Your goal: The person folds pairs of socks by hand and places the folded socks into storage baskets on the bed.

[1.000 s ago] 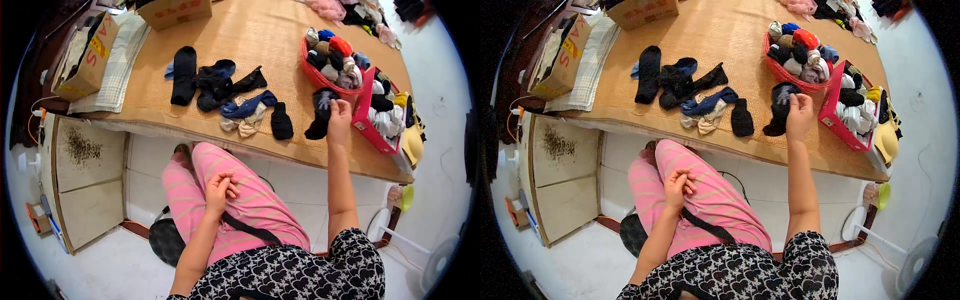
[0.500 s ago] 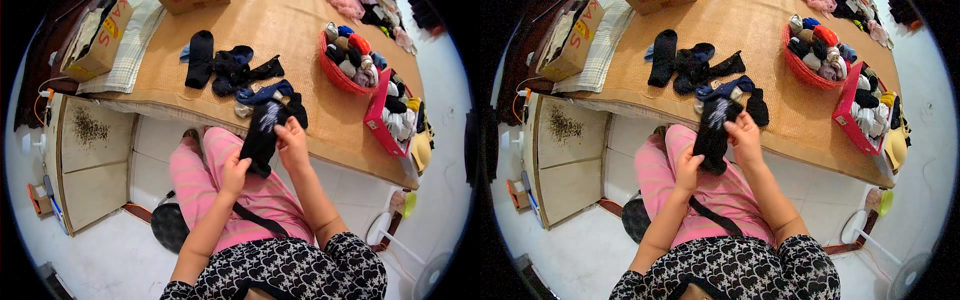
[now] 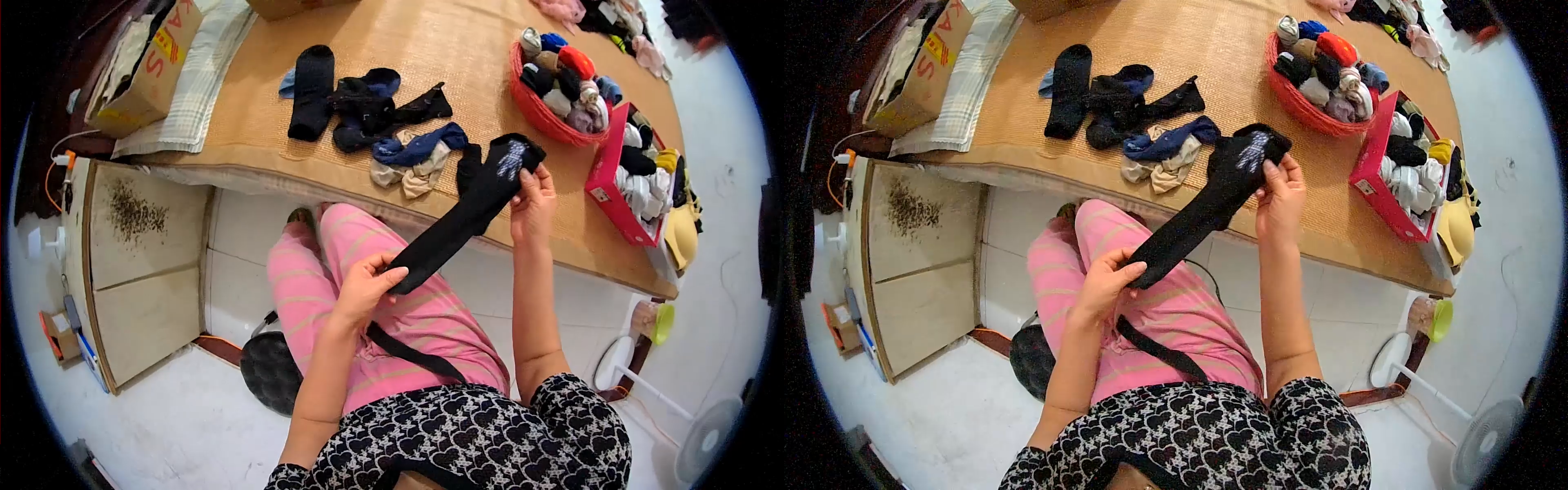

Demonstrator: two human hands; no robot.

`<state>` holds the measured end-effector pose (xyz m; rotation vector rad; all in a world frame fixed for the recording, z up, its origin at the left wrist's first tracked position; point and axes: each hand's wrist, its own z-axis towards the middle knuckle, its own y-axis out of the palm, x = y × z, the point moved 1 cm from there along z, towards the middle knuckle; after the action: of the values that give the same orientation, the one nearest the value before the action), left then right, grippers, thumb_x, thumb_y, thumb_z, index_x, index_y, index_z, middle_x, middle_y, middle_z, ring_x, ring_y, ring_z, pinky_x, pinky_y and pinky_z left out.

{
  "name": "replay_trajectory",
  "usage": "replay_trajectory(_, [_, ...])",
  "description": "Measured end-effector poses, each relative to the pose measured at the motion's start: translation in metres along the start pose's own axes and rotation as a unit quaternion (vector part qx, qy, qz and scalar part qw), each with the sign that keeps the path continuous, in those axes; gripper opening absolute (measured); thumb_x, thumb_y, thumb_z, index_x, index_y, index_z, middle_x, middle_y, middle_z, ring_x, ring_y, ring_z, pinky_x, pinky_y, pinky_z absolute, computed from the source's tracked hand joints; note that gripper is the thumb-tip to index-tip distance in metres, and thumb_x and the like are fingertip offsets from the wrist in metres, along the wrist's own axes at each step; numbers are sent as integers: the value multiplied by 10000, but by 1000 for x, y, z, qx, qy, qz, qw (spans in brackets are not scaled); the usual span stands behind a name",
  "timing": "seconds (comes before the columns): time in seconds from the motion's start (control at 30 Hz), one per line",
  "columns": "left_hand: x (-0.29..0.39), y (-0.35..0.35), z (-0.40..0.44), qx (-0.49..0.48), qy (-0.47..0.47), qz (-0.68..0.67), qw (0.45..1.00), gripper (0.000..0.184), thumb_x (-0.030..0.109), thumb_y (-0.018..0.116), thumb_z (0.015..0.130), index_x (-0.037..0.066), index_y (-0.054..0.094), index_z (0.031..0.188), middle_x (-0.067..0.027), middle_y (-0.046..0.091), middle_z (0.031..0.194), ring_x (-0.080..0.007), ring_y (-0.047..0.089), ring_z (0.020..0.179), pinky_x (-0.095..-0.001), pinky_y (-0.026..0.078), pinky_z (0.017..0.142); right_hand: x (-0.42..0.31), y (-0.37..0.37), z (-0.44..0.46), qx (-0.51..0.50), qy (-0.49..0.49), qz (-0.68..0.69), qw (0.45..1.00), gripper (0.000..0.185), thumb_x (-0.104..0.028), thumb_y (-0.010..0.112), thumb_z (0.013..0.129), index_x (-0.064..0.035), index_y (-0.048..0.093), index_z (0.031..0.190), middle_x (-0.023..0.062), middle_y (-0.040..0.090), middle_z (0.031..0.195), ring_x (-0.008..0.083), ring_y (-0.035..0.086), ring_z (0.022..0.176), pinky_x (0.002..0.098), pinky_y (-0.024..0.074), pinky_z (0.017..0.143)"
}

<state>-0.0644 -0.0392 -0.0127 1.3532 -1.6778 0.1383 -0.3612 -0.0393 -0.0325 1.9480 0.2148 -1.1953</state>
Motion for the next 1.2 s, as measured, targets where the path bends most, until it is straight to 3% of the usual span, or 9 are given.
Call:
replay_trajectory(0.27, [-30, 3, 23, 55, -1, -52, 997, 225, 104, 544, 939, -10, 563, 1132, -83, 644, 1001, -101, 625, 686, -207, 524, 556, -24, -83, 67, 157, -171, -214, 949, 352, -61, 629, 859, -5, 522, 1190, 128, 568, 1133, 180, 591, 907, 246, 518, 643])
replay_trajectory(0.33, [-29, 0, 23, 69, 6, -63, 996, 228, 120, 520, 953, -4, 552, 1142, -90, 645, 999, -109, 631, 684, -210, 529, 553, -30, -72, 63, 210, -341, -586, 705, 408, -56, 655, 819, -7, 526, 1203, 137, 518, 1169, 234, 561, 975, 286, 505, 744])
replay_trajectory(0.43, [-32, -5, 26, 60, 20, -73, 995, 225, 128, 506, 960, -2, 548, 1139, -96, 645, 993, -117, 635, 676, -212, 534, 551, -20, -33, 24, 41, -273, -505, 818, 348, -60, 680, 763, -39, 589, 1099, 112, 536, 1132, 294, 539, 1010, 372, 421, 910])
replay_trajectory(0.67, [-35, -6, 29, 61, 21, -56, 996, 217, 122, 492, 963, 2, 546, 1136, -103, 645, 986, -126, 642, 659, -219, 540, 540, 56, -13, -5, -140, -225, -776, 572, 453, -228, 777, 680, -81, 620, 1079, 95, 568, 1114, 314, 477, 1086, 423, 395, 884])
replay_trajectory(0.8, [-39, -12, 27, 50, 35, -71, 996, 218, 128, 491, 964, 1, 545, 1134, -104, 645, 982, -128, 645, 656, -222, 541, 535, 57, 4, -14, -184, -248, -697, 647, 331, -174, 735, 746, -58, 617, 1034, 96, 610, 971, 255, 568, 906, 386, 442, 795])
replay_trajectory(0.87, [-38, -12, 26, 47, 37, -82, 995, 221, 130, 491, 965, -1, 544, 1134, -104, 645, 979, -128, 645, 656, -221, 541, 536, 54, 12, -20, -189, -35, -455, 869, 224, -134, 669, 829, -23, 612, 1015, 81, 607, 780, 165, 574, 684, 314, 465, 652])
replay_trajectory(0.93, [-35, -9, 25, 55, 33, -75, 995, 221, 133, 489, 966, -1, 543, 1133, -103, 645, 975, -129, 644, 655, -219, 539, 537, 46, 20, -21, -159, -29, -295, 942, 224, -139, 613, 889, 15, 596, 1050, 23, 561, 677, 89, 532, 614, 268, 447, 574])
replay_trajectory(1.07, [-35, -10, 25, 54, 38, -74, 995, 218, 136, 489, 965, 4, 544, 1130, -102, 646, 976, -128, 642, 655, -218, 537, 538, 45, 3, 5, 69, -300, -585, 750, 308, -85, 659, 797, -42, 605, 1097, 135, 546, 1082, 328, 500, 1019, 392, 417, 893])
replay_trajectory(1.2, [-36, -10, 25, 48, 36, -80, 995, 213, 136, 489, 965, 12, 546, 1129, -102, 648, 974, -124, 640, 648, -215, 535, 536, 35, 33, 4, -55, -353, -617, 701, 369, -31, 671, 732, -74, 617, 1095, 122, 537, 1122, 324, 483, 1067, 406, 410, 922])
